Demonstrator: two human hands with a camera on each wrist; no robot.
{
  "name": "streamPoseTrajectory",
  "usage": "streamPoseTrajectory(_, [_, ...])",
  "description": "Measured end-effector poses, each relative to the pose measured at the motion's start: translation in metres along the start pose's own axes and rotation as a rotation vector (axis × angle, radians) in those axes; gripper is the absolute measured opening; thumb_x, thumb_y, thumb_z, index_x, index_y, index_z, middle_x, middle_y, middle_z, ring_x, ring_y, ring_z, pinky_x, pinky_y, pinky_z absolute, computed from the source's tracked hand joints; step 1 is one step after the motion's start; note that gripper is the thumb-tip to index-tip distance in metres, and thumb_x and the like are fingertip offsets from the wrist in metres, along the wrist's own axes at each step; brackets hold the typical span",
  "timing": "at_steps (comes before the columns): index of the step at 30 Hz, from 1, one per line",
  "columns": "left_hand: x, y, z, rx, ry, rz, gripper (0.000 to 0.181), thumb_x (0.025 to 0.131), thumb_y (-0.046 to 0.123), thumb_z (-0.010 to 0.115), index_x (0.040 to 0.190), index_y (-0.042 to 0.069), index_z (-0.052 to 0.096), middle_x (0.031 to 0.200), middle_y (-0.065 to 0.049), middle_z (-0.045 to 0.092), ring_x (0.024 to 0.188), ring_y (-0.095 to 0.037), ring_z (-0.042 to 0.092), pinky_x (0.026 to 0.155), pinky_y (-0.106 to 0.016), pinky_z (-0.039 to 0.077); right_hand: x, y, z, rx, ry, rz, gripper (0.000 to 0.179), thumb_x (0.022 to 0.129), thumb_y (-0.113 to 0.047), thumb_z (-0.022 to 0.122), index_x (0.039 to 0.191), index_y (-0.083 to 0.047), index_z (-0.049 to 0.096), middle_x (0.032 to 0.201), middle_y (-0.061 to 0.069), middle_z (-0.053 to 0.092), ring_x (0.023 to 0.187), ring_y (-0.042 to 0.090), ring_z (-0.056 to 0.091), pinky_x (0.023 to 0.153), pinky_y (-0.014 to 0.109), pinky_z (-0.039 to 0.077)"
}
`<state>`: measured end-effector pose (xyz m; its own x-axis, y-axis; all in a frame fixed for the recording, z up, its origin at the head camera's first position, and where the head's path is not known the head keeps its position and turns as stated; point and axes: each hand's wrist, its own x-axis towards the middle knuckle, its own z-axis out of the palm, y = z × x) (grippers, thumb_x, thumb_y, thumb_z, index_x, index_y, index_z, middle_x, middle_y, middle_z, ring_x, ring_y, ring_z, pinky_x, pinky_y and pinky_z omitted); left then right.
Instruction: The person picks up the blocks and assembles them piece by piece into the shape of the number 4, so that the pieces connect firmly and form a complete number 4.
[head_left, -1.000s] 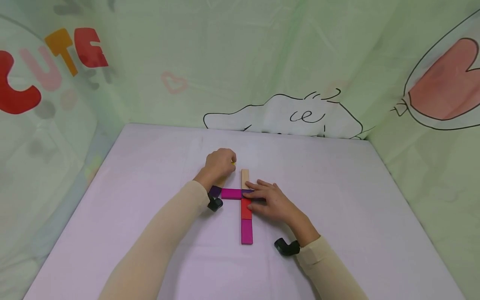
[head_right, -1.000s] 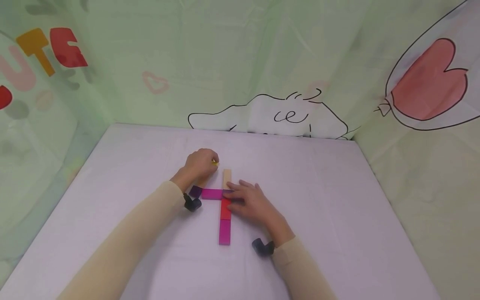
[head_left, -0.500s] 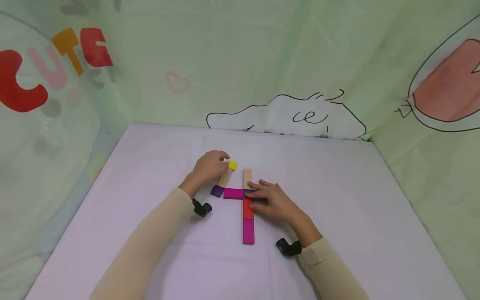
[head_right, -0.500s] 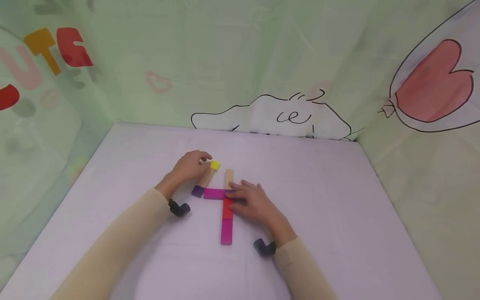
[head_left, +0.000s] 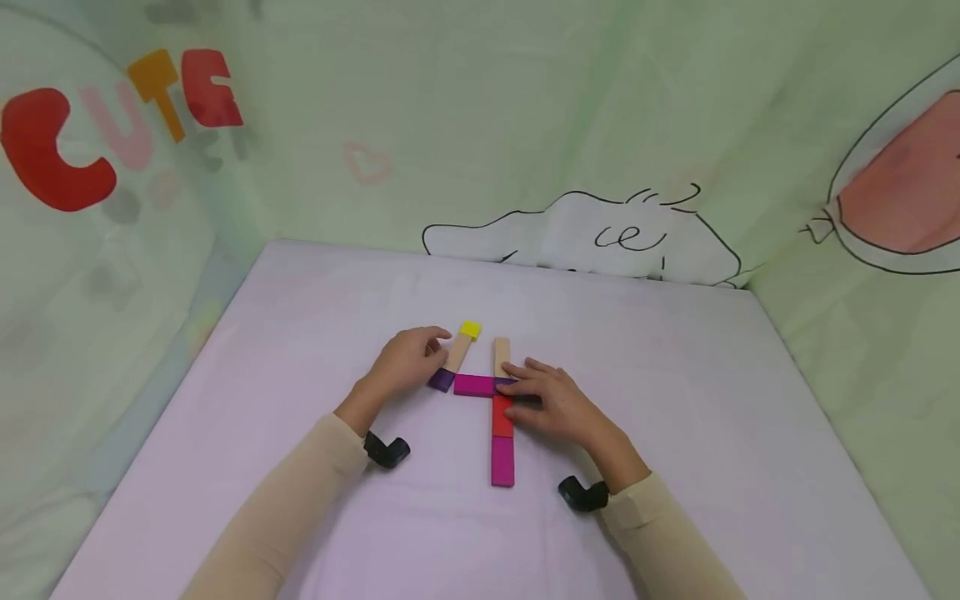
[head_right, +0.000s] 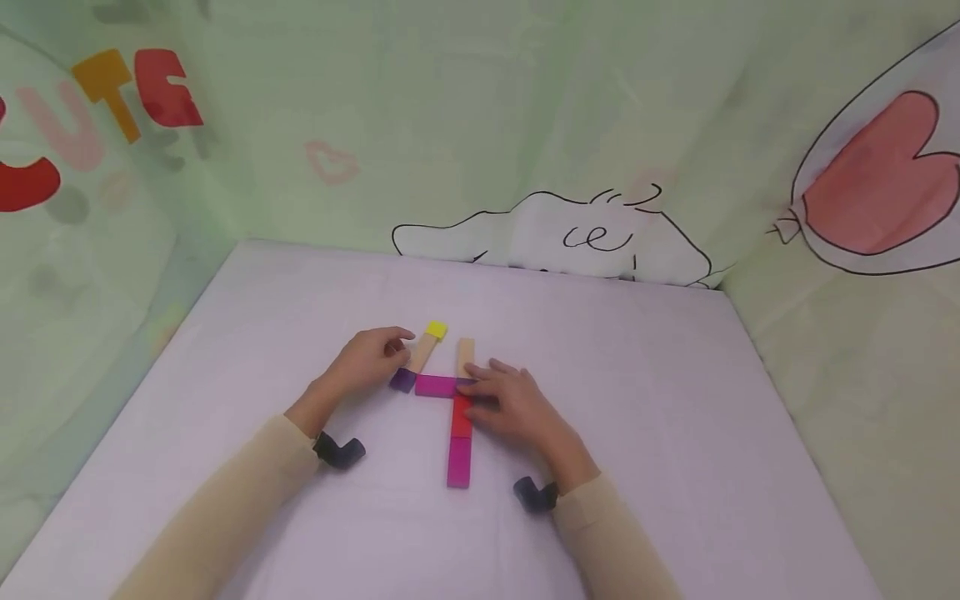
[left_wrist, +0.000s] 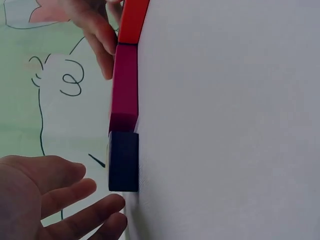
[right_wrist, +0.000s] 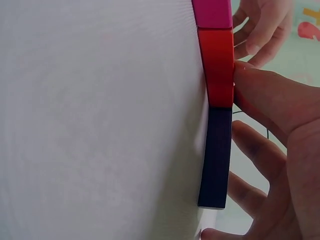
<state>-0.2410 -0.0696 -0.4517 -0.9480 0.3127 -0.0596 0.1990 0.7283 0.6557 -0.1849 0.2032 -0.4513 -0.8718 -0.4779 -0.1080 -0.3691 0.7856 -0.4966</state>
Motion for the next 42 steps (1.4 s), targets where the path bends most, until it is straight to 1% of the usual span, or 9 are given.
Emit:
streamPoseTrajectory(7, [-0.001, 0.006, 0.011, 0.062, 0.013, -0.012, 0.039, 0.102, 0.024, 0.061, 0.139, 0.013, 0.066, 0.121, -0.009, 0.073, 0.104, -0.023, 0.067, 0.089, -0.041, 0.057, 0.001, 0.006, -0.001, -0.017, 0.000, -0.015, 0.042, 0.095, -0.027, 0.074, 0.136, -0.018, 0.070, 0.158, 0.006, 0.051, 0.152, 0.046, 0.033, 0.118, 0.076, 0.022])
streamPoseTrajectory(13, [-0.001, 0.010, 0.014, 0.059, 0.018, -0.017, 0.039, 0.102, 0.025, 0.060, 0.140, 0.014, 0.065, 0.124, -0.009, 0.072, 0.110, -0.024, 0.066, 0.095, -0.043, 0.056, 0.001, 0.008, -0.003, -0.029, -0.011, -0.002, 0.043, 0.095, -0.028, 0.074, 0.136, -0.019, 0.070, 0.159, 0.005, 0.050, 0.153, 0.045, 0.032, 0.118, 0.076, 0.022])
streamPoseTrajectory(18, [-0.001, 0.011, 0.015, 0.057, 0.050, 0.035, 0.038, 0.101, 0.023, 0.060, 0.137, 0.011, 0.067, 0.130, -0.011, 0.069, 0.120, -0.028, 0.065, 0.103, -0.046, 0.054, 0.003, 0.006, -0.007, -0.051, -0.028, 0.006, 0.043, 0.094, -0.029, 0.075, 0.136, -0.020, 0.071, 0.159, 0.005, 0.050, 0.154, 0.044, 0.030, 0.119, 0.076, 0.020])
streamPoseTrajectory(21, [-0.002, 0.012, 0.016, 0.069, 0.079, 0.051, 0.036, 0.101, 0.023, 0.060, 0.135, 0.012, 0.069, 0.133, -0.011, 0.068, 0.125, -0.031, 0.063, 0.106, -0.048, 0.052, 0.005, 0.004, -0.009, -0.071, -0.030, -0.003, 0.042, 0.094, -0.030, 0.076, 0.135, -0.020, 0.071, 0.158, 0.006, 0.051, 0.154, 0.045, 0.030, 0.118, 0.076, 0.021])
streamPoseTrajectory(26, [-0.006, 0.015, 0.014, 0.065, 0.146, 0.068, 0.034, 0.100, 0.021, 0.061, 0.131, 0.012, 0.071, 0.134, -0.011, 0.068, 0.126, -0.033, 0.062, 0.105, -0.051, 0.051, 0.006, -0.001, -0.012, -0.107, -0.021, -0.027, 0.042, 0.093, -0.029, 0.077, 0.133, -0.019, 0.073, 0.156, 0.008, 0.054, 0.153, 0.046, 0.032, 0.118, 0.075, 0.023])
streamPoseTrajectory(30, [-0.007, 0.019, 0.012, 0.055, 0.189, 0.084, 0.033, 0.100, 0.020, 0.061, 0.129, 0.013, 0.073, 0.133, -0.009, 0.069, 0.125, -0.033, 0.062, 0.105, -0.052, 0.050, 0.008, -0.003, -0.014, -0.136, -0.013, -0.032, 0.045, 0.091, -0.029, 0.079, 0.135, -0.020, 0.071, 0.155, 0.009, 0.054, 0.153, 0.045, 0.031, 0.119, 0.072, 0.026])
streamPoseTrajectory(36, [-0.010, 0.024, 0.011, 0.080, 0.188, 0.112, 0.033, 0.100, 0.020, 0.061, 0.129, 0.014, 0.073, 0.134, -0.009, 0.069, 0.125, -0.033, 0.062, 0.105, -0.052, 0.050, 0.008, -0.005, -0.017, -0.169, -0.002, -0.025, 0.056, 0.089, -0.031, 0.081, 0.142, -0.021, 0.065, 0.157, 0.012, 0.051, 0.154, 0.044, 0.030, 0.118, 0.073, 0.026])
streamPoseTrajectory(38, [-0.011, 0.025, 0.010, 0.110, 0.180, 0.131, 0.033, 0.099, 0.020, 0.062, 0.131, 0.015, 0.072, 0.134, -0.009, 0.068, 0.125, -0.033, 0.062, 0.105, -0.052, 0.050, 0.005, -0.002, -0.017, -0.162, 0.010, -0.014, 0.059, 0.091, -0.036, 0.078, 0.145, -0.020, 0.062, 0.157, 0.014, 0.051, 0.153, 0.046, 0.032, 0.118, 0.073, 0.026])
streamPoseTrajectory(42, [-0.015, 0.026, 0.007, 0.201, 0.176, 0.171, 0.036, 0.100, 0.022, 0.063, 0.135, 0.015, 0.069, 0.134, -0.008, 0.068, 0.126, -0.032, 0.061, 0.106, -0.052, 0.050, -0.005, 0.006, -0.019, -0.142, 0.062, 0.042, 0.064, 0.095, -0.043, 0.071, 0.151, -0.016, 0.055, 0.157, 0.018, 0.049, 0.152, 0.046, 0.033, 0.120, 0.071, 0.026])
